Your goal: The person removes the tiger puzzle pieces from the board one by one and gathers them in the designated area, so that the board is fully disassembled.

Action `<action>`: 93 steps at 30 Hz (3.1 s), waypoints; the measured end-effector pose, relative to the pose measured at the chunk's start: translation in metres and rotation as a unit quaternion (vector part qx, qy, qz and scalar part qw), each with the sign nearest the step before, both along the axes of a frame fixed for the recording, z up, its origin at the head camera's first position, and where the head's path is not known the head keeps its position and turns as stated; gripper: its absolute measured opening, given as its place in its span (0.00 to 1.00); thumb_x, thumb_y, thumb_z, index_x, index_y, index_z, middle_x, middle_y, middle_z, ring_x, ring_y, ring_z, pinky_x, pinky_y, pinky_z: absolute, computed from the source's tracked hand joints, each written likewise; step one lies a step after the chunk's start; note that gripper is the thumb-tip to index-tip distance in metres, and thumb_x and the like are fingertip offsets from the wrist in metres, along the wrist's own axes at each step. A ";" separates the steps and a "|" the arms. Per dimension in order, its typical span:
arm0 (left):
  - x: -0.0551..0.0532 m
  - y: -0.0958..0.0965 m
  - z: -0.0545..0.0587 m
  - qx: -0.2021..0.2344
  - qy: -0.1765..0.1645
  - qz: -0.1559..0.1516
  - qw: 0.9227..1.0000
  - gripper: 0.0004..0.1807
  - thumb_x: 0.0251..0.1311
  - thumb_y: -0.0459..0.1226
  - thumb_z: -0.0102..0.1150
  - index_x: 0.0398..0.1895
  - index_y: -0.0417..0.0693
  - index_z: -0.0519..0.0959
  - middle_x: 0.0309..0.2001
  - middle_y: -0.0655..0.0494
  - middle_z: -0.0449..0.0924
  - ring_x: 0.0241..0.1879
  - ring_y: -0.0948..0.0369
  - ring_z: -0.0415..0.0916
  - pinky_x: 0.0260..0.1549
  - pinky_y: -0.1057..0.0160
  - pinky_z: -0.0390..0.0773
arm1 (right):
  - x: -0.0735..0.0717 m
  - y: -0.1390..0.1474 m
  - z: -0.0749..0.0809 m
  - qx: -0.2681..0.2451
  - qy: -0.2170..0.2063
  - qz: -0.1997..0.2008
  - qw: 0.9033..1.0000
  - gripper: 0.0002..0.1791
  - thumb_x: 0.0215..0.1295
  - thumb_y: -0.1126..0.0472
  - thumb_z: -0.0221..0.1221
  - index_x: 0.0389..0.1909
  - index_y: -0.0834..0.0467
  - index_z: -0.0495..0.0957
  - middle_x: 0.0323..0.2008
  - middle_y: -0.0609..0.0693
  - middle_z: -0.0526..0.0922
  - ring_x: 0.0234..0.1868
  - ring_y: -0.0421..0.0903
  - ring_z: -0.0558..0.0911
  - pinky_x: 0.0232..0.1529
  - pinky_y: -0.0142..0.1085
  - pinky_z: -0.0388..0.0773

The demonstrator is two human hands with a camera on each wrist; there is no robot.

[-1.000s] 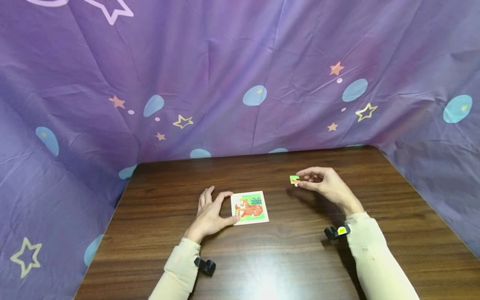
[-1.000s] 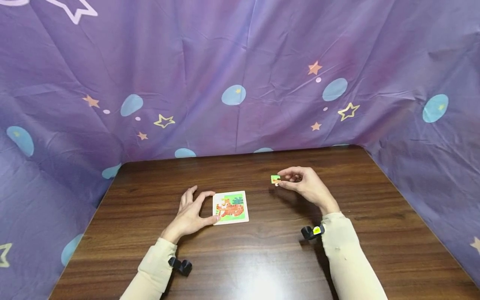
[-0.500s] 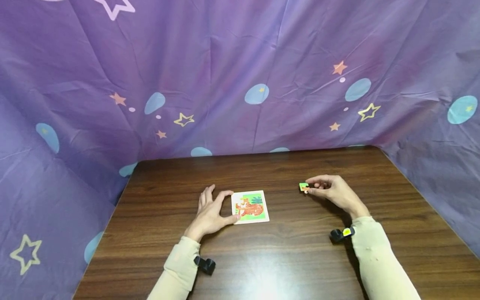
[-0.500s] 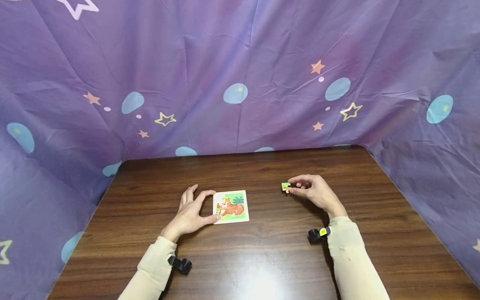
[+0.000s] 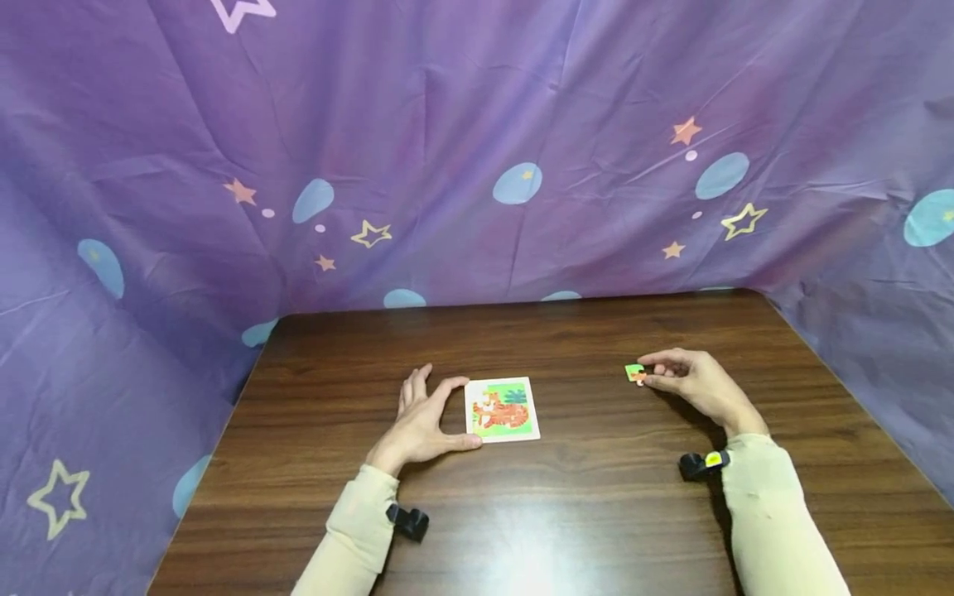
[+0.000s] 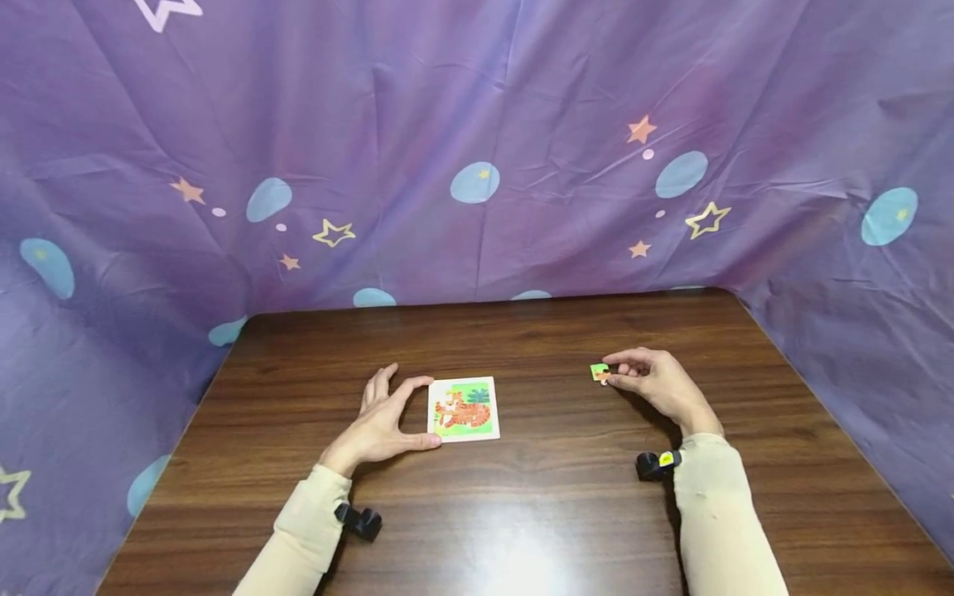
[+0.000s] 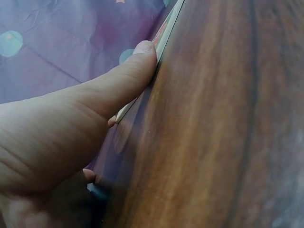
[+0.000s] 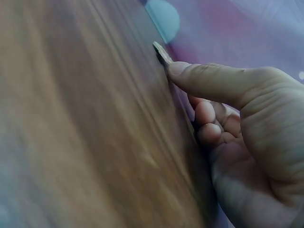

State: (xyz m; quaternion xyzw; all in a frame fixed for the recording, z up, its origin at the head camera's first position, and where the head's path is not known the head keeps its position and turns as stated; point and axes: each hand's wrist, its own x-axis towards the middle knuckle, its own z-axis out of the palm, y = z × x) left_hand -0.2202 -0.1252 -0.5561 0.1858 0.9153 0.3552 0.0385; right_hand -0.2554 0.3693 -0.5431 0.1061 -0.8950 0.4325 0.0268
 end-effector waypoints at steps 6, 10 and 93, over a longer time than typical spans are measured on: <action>-0.003 0.003 0.001 -0.004 0.002 0.003 1.000 0.57 0.48 0.59 0.89 0.83 0.65 0.69 0.89 0.29 0.37 0.88 0.31 0.29 0.84 0.27 0.36 | 0.001 0.007 0.001 0.003 -0.001 0.007 1.000 0.19 0.71 0.63 0.76 0.59 0.64 0.89 0.37 0.51 0.86 0.36 0.35 0.80 0.35 0.27 0.78; -0.004 0.004 0.001 -0.006 -0.001 0.003 1.000 0.57 0.49 0.60 0.88 0.83 0.66 0.68 0.89 0.30 0.37 0.88 0.31 0.29 0.84 0.27 0.36 | 0.000 0.009 0.001 0.005 0.004 0.009 1.000 0.19 0.70 0.64 0.76 0.59 0.65 0.89 0.37 0.52 0.86 0.36 0.35 0.80 0.35 0.27 0.78; 0.004 0.006 0.000 -0.009 0.004 0.009 1.000 0.57 0.52 0.61 0.85 0.84 0.64 0.66 0.88 0.27 0.37 0.88 0.30 0.28 0.83 0.25 0.34 | 0.011 -0.246 0.006 0.041 0.055 0.199 0.978 0.17 0.58 0.62 0.83 0.45 0.56 0.89 0.38 0.47 0.80 0.39 0.40 0.79 0.43 0.31 0.79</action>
